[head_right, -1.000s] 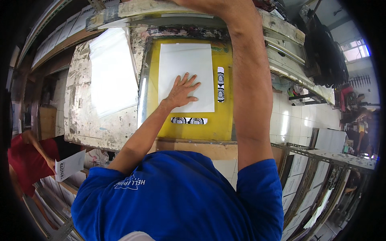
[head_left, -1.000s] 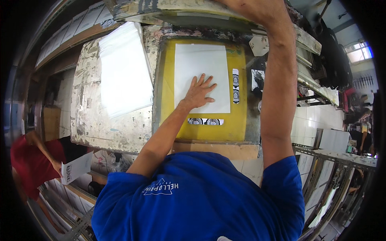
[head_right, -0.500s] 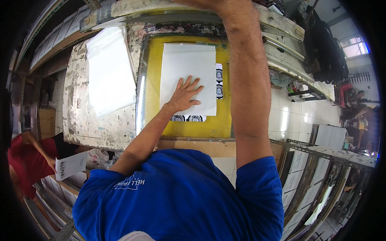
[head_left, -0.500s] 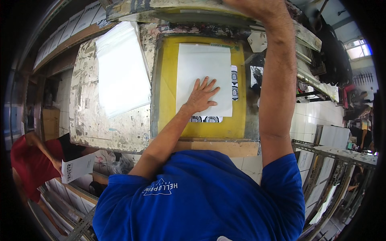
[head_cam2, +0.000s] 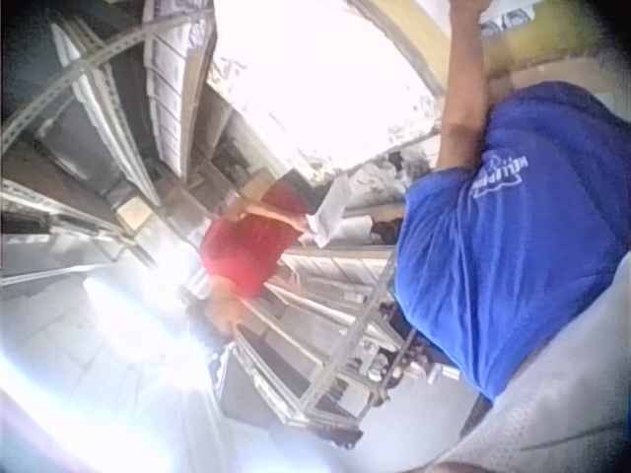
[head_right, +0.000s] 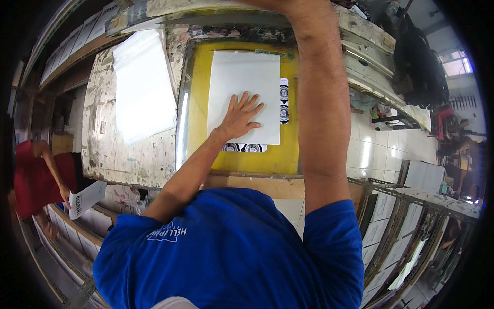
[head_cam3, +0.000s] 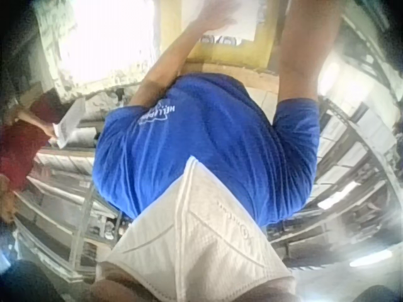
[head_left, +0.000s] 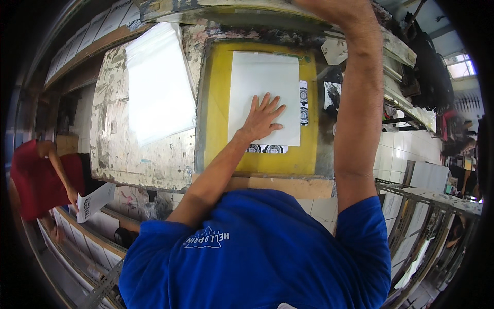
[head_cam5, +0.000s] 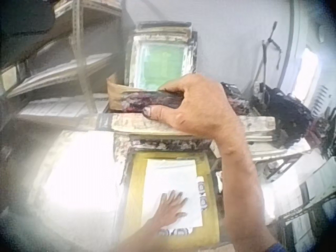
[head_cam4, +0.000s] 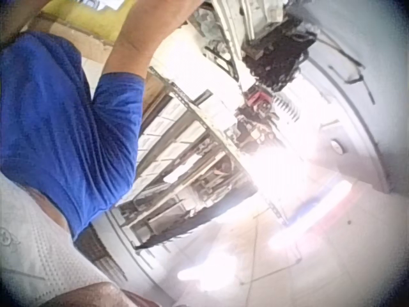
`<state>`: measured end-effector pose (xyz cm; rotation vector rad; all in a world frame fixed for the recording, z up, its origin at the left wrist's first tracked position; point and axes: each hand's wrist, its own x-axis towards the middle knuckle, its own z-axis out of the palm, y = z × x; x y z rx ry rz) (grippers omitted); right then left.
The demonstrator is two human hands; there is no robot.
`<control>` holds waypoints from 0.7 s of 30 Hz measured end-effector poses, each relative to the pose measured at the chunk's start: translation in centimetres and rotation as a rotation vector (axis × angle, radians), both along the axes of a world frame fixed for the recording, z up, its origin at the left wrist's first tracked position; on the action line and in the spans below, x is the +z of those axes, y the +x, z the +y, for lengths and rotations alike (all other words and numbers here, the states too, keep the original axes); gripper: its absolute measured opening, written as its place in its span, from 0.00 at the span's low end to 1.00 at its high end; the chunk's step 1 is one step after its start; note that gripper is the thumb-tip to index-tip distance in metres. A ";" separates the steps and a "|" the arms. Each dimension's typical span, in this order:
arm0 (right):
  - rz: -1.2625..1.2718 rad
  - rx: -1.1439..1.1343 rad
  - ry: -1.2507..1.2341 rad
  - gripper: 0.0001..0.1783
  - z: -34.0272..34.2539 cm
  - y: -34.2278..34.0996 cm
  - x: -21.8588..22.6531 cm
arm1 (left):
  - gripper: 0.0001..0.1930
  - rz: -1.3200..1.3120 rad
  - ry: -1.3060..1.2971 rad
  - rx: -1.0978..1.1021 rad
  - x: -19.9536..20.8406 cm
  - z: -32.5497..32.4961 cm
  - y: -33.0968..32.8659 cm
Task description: The person performs screen printing by placing a sheet of paper under a screen, lowering the screen, and using a squeegee to spread ink over the design before lifting the screen and repeating the process.
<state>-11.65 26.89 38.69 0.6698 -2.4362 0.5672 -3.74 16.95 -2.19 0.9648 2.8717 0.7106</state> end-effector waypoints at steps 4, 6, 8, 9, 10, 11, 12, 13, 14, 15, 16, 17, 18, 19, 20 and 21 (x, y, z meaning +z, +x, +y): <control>-0.109 0.031 -0.002 0.25 0.0 0.0 -0.3 | 0.41 0.043 0.330 0.220 5.5 -2.5 0.4; -0.086 0.064 0.015 0.25 0.7 0.8 -1.4 | 0.48 0.127 0.846 0.355 9.7 -5.0 0.8; -0.017 0.101 0.003 0.27 1.5 2.0 -4.1 | 0.59 0.070 1.302 0.451 13.2 -7.3 1.8; 0.043 0.155 -0.024 0.29 1.1 2.2 -6.4 | 0.64 0.095 1.415 0.422 15.0 -9.2 2.8; 0.109 0.176 -0.037 0.30 1.2 3.0 -7.9 | 0.67 0.122 1.497 0.384 15.7 -10.4 3.3; 0.133 0.133 0.017 0.30 1.2 5.1 -8.6 | 0.71 0.158 1.590 0.420 15.5 -11.3 3.9; 0.156 0.088 0.070 0.31 1.4 6.6 -9.6 | 0.73 0.130 1.491 0.461 16.4 -12.4 4.7; 0.224 0.121 0.042 0.33 1.5 7.2 -10.9 | 0.74 0.108 1.505 0.454 16.5 -13.0 5.3; 0.195 0.101 0.083 0.33 1.4 8.2 -11.5 | 0.76 0.087 1.518 0.446 16.5 -13.4 5.9; 0.167 0.086 0.121 0.33 1.3 9.4 -11.9 | 0.75 0.059 1.518 0.451 16.1 -13.7 6.8; 0.141 0.066 0.162 0.33 1.2 10.4 -12.4 | 0.75 0.030 1.521 0.452 15.6 -13.8 7.6; 0.124 0.085 0.132 0.31 1.1 11.2 -13.4 | 0.75 0.000 1.523 0.452 15.2 -13.9 8.4; 0.105 0.095 0.111 0.30 1.2 11.9 -14.7 | 0.67 -0.147 1.511 0.551 15.5 -13.6 9.6; 0.086 0.110 0.089 0.29 1.3 12.5 -15.9 | 0.62 -0.234 1.383 0.643 14.7 -14.1 10.4; 0.066 0.124 0.067 0.28 1.3 12.9 -17.1 | 0.56 -0.319 1.250 0.730 12.9 -14.8 11.1; 0.020 0.131 0.027 0.28 1.1 13.2 -18.4 | 0.53 -0.242 1.261 0.684 11.0 -15.0 11.8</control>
